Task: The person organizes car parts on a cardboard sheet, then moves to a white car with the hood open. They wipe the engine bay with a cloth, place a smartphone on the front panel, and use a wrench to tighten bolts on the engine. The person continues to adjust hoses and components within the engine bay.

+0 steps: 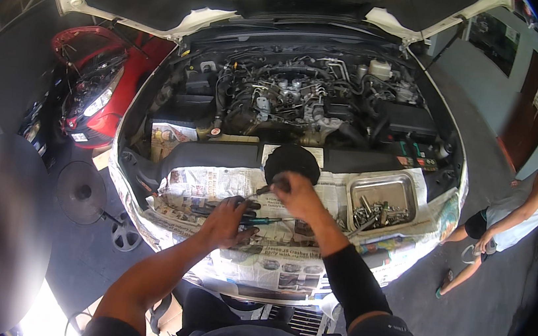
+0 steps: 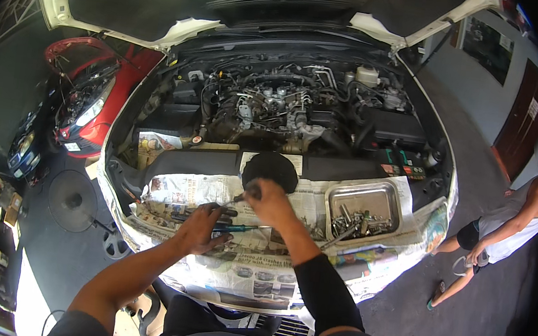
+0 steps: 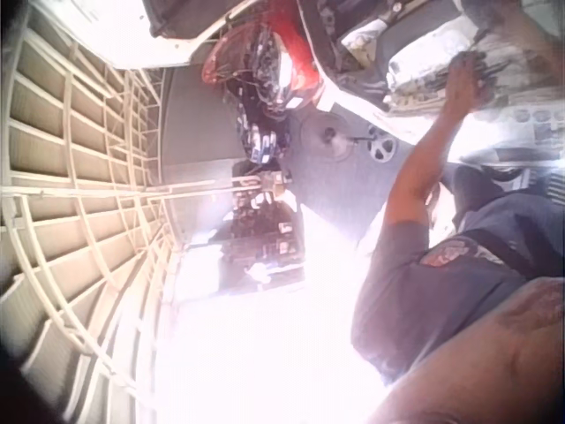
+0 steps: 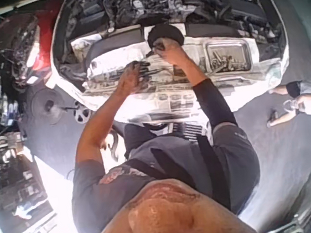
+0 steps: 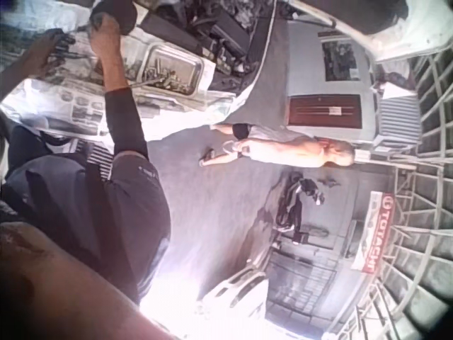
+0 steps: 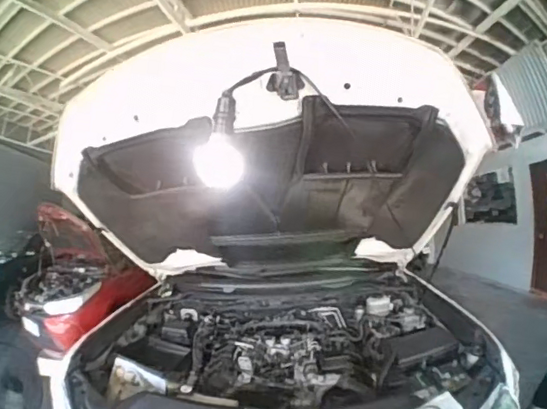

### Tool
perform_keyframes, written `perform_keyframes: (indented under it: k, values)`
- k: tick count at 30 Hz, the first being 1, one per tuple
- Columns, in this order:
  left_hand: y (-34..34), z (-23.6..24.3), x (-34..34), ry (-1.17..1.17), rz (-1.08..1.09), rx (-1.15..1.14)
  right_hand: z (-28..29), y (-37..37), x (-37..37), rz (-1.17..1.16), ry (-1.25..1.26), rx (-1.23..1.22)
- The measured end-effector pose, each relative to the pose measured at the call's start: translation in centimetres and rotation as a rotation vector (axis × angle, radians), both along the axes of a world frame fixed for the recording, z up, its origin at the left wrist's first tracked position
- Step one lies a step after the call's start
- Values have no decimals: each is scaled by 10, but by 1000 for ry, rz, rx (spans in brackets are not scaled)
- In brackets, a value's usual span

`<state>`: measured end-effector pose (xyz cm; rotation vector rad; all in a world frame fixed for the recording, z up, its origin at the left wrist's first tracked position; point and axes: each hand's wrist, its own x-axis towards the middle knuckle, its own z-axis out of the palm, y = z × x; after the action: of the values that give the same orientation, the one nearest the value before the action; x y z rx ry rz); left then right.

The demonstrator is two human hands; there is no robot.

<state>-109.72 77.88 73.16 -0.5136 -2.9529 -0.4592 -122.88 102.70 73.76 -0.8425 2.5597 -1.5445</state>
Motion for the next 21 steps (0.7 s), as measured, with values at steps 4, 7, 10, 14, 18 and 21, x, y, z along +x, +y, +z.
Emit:
perform_keyframes:
  k: [4,7,10,14,18,21]
  values:
    - [-12,0,15,-2,150,4,-26,-13,-102,-304,190,275]
    - [-24,-12,18,-15,328,82,-48,-25,-145,-388,270,369]
    - [-31,-24,13,-22,289,72,-62,-30,-156,-407,414,380]
    - [-38,-29,9,30,210,166,-65,-34,-150,-426,464,397]
    - [-44,-30,9,-51,203,167,-57,-40,-145,-489,524,436]
    - [-49,-29,6,-95,145,233,-54,-45,-142,-518,467,500]
